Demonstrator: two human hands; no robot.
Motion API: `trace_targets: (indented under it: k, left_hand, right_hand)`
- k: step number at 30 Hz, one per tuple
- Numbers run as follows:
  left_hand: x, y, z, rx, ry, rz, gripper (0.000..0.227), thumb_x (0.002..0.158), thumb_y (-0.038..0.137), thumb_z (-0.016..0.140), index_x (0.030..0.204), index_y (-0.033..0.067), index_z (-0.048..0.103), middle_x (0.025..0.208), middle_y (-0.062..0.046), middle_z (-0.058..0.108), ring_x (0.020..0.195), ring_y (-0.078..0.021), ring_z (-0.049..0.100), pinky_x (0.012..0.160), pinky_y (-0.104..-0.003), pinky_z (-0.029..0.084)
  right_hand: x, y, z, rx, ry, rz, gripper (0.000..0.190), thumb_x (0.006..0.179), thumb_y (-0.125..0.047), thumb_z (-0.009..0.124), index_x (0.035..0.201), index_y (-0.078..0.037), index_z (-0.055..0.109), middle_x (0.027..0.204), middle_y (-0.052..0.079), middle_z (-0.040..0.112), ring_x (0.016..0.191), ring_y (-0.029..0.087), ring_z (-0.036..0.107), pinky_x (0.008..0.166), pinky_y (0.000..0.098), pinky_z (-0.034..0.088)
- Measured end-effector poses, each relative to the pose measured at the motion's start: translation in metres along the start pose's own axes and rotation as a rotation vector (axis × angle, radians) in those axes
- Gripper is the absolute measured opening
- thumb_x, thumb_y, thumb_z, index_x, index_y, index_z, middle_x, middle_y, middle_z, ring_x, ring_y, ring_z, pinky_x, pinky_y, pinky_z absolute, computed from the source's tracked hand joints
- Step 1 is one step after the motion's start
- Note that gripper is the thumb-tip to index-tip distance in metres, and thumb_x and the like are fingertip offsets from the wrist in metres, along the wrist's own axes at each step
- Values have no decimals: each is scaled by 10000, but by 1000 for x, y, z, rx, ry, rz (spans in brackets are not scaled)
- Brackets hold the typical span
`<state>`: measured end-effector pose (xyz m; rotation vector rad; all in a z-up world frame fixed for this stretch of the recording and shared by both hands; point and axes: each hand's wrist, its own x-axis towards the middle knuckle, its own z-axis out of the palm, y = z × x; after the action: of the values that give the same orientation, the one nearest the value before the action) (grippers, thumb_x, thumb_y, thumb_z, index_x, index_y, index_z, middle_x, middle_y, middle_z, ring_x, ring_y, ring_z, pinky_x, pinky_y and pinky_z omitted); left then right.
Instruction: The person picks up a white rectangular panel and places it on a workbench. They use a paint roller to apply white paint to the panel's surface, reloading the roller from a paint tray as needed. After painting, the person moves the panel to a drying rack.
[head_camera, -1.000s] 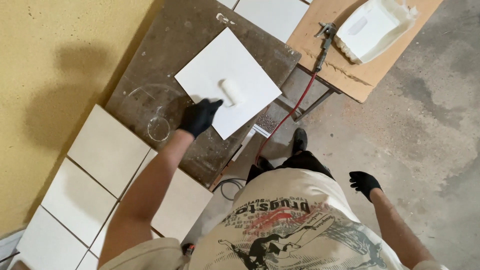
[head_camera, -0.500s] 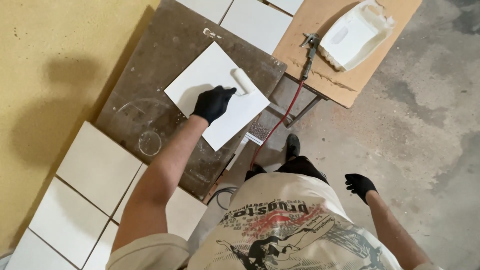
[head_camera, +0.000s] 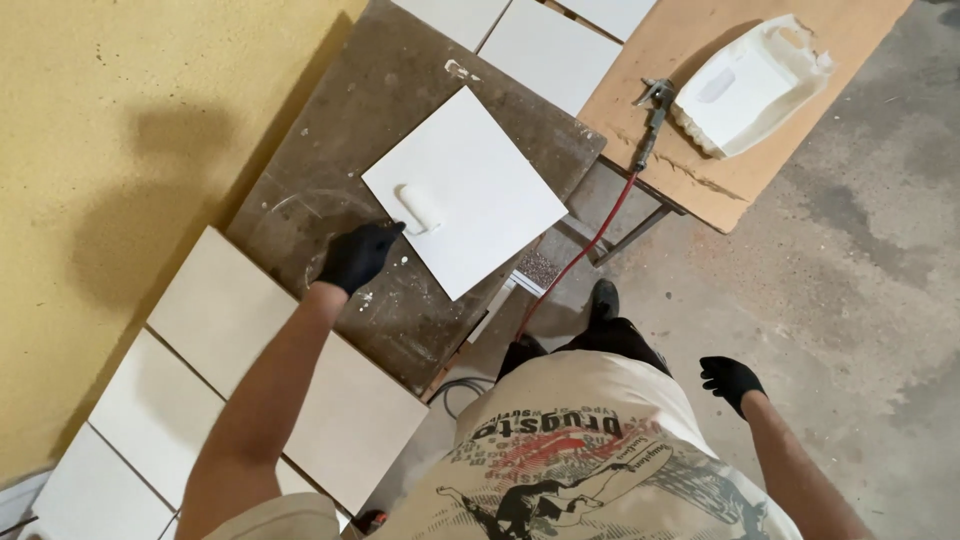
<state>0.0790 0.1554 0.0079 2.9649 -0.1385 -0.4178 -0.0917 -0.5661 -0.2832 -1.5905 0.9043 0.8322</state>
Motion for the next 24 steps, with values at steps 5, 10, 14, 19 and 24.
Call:
trace_targets:
  k: [5,10,14,19,24]
  left_hand:
    - [112,28,46,49,79,82,331,1096,387,452,1373,457,619,984,-95,707,922,-337,747,845,-514,611]
    - [74,14,27,23,78,75,315,1062,342,545,1342,399,677,1002,-135,721,969,-356,736,849,-520,607]
    - [-3,-19,-19,-22,-50,-33,320,1060,359,525,1337,380,685,1044,-142,726,1020,-391,719,906,-533,590]
    - [65,4,4,-24,6,72,309,1049,350,547,1318,413,686,1024,-137,731,989,-392,726,882,-558,589]
    - [130,29,40,50,126,135,313,1048,371,539,1317,456,675,992,-74,724,947,-315,744,862,-497,604]
  right_hand:
    - [-11,-5,6,-25,4,-15,460,949,-281,753,1280,30,681,1047,330,732,881,480,723,767,500,561]
    - [-8,13,1,-47,-4,23,455,939,-251,741,1282,41,679,1026,321,735,844,467,725,734,495,563]
    - [-10,15,0,-11,1,18,479,957,-282,732,1298,51,675,1081,352,729,909,504,718,789,518,553]
    - [-5,8,5,-7,2,36,422,943,-252,718,1246,40,690,959,290,737,777,438,720,684,441,550]
    - [-2,-9,2,-32,-7,9,418,946,-262,721,1255,19,700,1027,312,740,849,460,728,734,456,545]
